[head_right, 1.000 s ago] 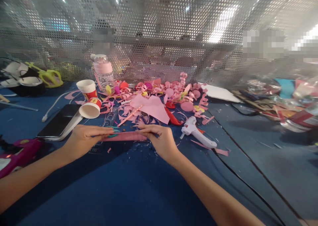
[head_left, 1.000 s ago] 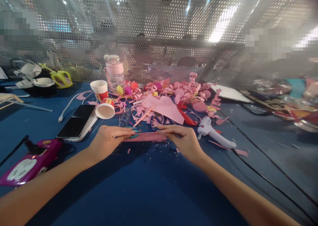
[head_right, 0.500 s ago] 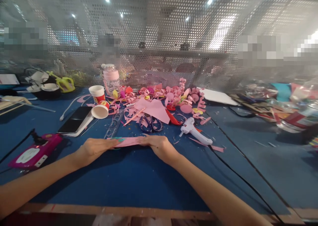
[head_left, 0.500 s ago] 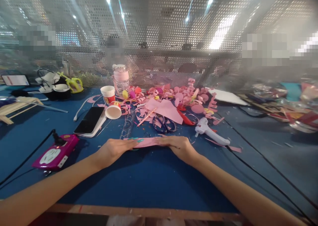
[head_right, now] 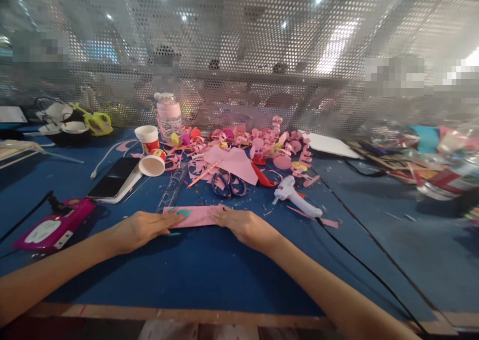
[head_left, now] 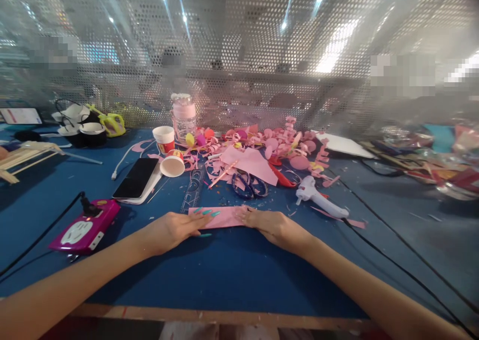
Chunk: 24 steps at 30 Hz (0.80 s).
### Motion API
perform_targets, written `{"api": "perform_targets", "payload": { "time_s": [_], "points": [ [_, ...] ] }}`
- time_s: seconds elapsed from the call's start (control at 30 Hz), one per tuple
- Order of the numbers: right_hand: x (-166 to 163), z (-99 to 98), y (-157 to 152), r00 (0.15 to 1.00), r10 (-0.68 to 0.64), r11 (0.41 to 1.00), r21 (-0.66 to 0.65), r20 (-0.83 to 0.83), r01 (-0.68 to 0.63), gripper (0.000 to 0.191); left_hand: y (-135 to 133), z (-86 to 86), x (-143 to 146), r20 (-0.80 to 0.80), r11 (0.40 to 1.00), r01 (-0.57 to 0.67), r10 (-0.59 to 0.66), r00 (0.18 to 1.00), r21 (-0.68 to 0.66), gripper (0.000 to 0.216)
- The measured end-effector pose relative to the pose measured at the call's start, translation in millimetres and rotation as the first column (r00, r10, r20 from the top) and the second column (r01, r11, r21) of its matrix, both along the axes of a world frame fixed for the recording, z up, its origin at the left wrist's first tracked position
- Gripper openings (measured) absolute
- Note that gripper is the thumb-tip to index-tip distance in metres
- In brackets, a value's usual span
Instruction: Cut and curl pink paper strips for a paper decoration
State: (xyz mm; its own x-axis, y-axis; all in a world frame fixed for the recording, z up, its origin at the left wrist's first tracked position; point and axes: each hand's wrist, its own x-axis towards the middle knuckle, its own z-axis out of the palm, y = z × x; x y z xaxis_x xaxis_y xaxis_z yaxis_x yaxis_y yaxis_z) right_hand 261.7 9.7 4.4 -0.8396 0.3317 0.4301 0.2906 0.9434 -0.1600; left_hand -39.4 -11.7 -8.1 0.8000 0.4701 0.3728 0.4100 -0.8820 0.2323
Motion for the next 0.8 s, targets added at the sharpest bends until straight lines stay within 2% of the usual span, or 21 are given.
{"api": "perform_targets", "payload": {
  "time_s": [0.1,0.23,0.33,0.5,0.6,0.8],
  "points": [
    [-3.4,5.9,-5.1,0.998,-0.012,0.998,0.067,0.057,0.008,0.029,-0.2,-0.6,3.4,0.005,0.997,-0.073,0.073,0.997,0.012,0.044],
    [-13.6,4.6,-7.7,0.997,-0.076,0.971,0.228,0.028,0.067,0.023,1.2,-3.9,6.9,0.054,0.989,-0.132,0.129,0.99,0.071,0.042],
    [-22.7,1.1,-9.3,0.989,-0.14,0.927,0.358,0.052,0.113,0.026,1.4,-3.5,6.5,0.061,0.986,-0.145,0.14,0.988,0.079,0.043],
    [-36.1,1.8,-17.1,0.973,-0.226,0.825,0.541,0.049,0.164,0.025,2.4,-2.6,7.0,-0.007,0.995,-0.094,0.094,0.996,-0.013,0.043],
    [-41.4,4.9,-20.3,0.966,-0.253,0.817,0.545,0.046,0.188,0.026,4.2,-4.6,8.9,0.005,0.994,-0.081,0.082,0.997,-0.077,0.046],
    [-45.5,10.4,-19.4,0.97,-0.244,0.881,0.423,0.017,0.215,0.029,3.0,1.0,10.9,-0.026,0.988,-0.047,0.043,0.999,-0.15,0.052]
  ]
}}
